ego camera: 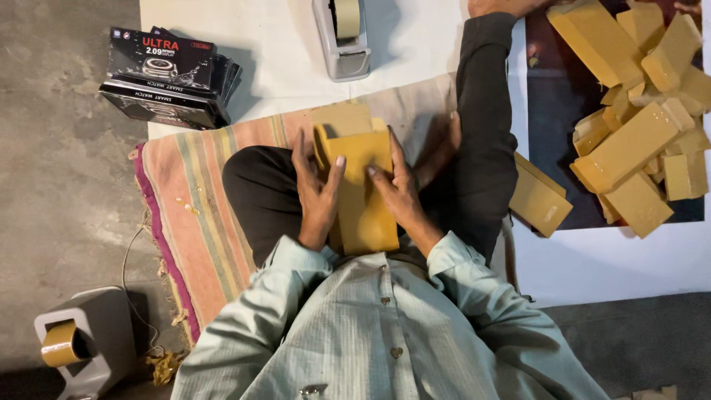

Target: The person sits cross-legged on a mat and repeatedly seals small cardboard boxes with clear packing tape. They use a tape dispenser to apply tape to the box flaps, press the tape down, and then place the sealed boxes into a larger container.

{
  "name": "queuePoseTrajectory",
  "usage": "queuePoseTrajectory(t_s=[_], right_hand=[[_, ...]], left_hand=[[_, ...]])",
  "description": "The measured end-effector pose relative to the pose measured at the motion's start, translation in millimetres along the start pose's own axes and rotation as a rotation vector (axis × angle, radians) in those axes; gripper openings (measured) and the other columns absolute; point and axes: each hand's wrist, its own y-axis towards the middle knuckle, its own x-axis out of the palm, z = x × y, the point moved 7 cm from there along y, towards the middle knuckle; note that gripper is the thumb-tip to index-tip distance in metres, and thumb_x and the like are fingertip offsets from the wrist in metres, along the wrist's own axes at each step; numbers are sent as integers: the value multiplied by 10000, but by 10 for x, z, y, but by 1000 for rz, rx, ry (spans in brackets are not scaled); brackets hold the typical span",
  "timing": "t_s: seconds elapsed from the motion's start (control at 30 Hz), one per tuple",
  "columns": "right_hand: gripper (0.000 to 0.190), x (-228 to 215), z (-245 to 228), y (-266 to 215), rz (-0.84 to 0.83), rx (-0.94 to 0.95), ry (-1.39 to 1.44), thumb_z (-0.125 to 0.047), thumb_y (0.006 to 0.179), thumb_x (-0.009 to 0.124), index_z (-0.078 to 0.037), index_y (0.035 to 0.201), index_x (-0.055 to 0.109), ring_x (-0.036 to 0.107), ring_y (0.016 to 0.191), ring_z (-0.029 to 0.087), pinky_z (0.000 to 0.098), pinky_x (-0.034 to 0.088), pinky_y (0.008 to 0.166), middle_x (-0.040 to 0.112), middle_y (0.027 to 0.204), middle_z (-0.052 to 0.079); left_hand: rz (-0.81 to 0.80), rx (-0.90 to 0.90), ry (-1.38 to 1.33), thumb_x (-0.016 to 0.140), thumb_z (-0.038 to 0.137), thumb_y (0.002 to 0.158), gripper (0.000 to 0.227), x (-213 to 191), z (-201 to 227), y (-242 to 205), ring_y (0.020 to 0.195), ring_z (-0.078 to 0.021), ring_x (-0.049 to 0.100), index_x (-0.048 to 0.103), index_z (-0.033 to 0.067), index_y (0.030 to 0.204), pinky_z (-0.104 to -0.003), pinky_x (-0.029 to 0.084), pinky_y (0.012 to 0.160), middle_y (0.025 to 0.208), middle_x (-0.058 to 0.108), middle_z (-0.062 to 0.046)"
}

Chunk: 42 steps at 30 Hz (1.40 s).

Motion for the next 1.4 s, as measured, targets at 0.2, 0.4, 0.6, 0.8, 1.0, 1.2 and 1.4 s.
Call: queuePoseTrajectory(t_s=[0.2,0.4,0.6,0.8,1.0,1.2,1.4], right_hand=[[760,56,-199,10,-79,-88,-181,-33,1031,598,-91,1667,185,480,1449,235,350,402,1194,442,1617,168],[485,-81,-40,77,0,-44,110,-65,1078,583,-94,1508,361,534,1215,165,314,471,1065,532,1368,94],[269,-216,0,0,46,-101,96,-50,1052,626,-81,1262,461,514,1059,110,269,462,948,548,1154,28],[65,-348,-85,-54,113,-176,-67,-82,1152,491,-57,1130,546,490,947,102,259,428,963,557,1014,20],[201,-331,-352,133,220,-111,211,-105,1027,599,-73,1213,528,443,880,88,257,398,839,502,957,-17],[307,-188,-542,132,100,3,234,-234,1107,459,-25,1159,678,650,934,103,264,529,874,703,1035,45],[223,-246,-529,68,83,54,122,-139,1110,572,12,1227,687,588,922,112,275,493,856,690,1052,79]], left_hand=[[93,-147,206,827,224,902,404,93,-13,220,907,-162,514,642,16,1194,-293,456,801,1127,609,-85],[26,-255,-10,692,178,1052,163,193,-158,92,757,-76,417,672,23,1096,-236,384,676,884,551,-11],[-29,-81,-100,649,142,1036,142,202,53,-74,918,-69,541,602,14,1075,-235,459,829,986,609,14],[-42,-171,-23,580,158,1143,217,141,26,-34,845,-80,508,618,16,982,-244,463,792,901,614,-21],[-74,-130,-176,569,172,1050,299,231,141,97,944,-77,577,473,55,1308,-239,490,847,1052,631,-9],[-247,-96,-145,540,211,1129,242,298,191,66,1023,-91,589,628,4,1218,-257,490,939,1088,668,-27],[-200,-235,-135,519,239,1133,288,267,156,15,944,-78,582,668,6,1215,-248,495,869,1024,679,-20]])
